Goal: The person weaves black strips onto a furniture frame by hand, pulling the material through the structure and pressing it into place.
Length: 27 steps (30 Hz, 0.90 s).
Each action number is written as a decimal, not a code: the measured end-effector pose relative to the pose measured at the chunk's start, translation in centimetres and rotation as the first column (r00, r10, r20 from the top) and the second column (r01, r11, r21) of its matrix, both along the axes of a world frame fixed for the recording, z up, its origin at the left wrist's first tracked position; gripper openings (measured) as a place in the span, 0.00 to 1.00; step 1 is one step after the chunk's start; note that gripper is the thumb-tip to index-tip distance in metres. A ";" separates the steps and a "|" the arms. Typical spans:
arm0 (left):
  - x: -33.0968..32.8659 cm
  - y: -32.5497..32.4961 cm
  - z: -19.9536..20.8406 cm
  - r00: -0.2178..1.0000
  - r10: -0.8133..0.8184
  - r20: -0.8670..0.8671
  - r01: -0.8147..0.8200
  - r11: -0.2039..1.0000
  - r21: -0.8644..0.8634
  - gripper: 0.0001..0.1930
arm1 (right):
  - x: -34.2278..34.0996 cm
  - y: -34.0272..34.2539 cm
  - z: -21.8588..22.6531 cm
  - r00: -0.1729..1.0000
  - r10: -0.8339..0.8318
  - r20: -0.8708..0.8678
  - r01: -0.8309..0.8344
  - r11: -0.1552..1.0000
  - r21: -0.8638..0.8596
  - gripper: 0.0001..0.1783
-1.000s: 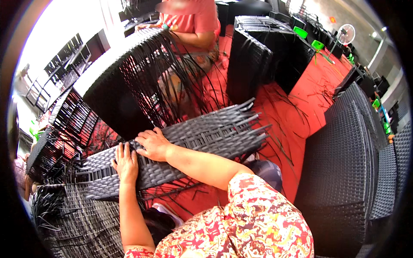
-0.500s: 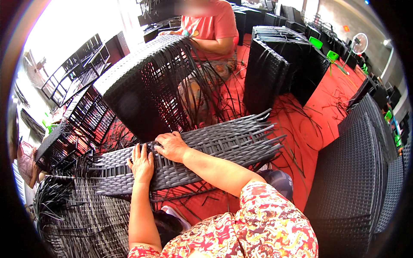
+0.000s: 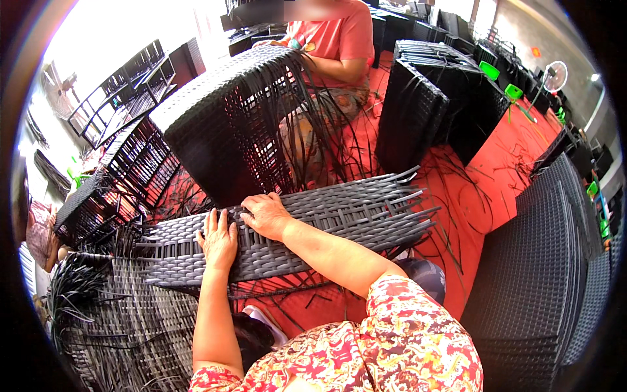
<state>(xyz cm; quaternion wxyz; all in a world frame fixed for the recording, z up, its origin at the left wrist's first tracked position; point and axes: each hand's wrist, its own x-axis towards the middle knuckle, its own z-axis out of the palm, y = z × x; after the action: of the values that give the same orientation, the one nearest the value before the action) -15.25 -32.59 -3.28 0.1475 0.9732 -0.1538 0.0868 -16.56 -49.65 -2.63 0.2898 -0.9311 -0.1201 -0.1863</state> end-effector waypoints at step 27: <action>-0.1 -0.1 0.3 1.000 -0.006 0.015 0.006 1.000 -0.001 0.25 | 0.1 0.0 -0.2 1.000 0.000 -0.016 0.000 1.000 -0.014 0.17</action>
<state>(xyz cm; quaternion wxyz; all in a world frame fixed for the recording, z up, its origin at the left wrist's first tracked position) -15.36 -32.66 -3.01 0.1469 0.9720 -0.1579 0.0936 -16.44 -49.68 -2.85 0.2841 -0.9345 -0.1192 -0.1781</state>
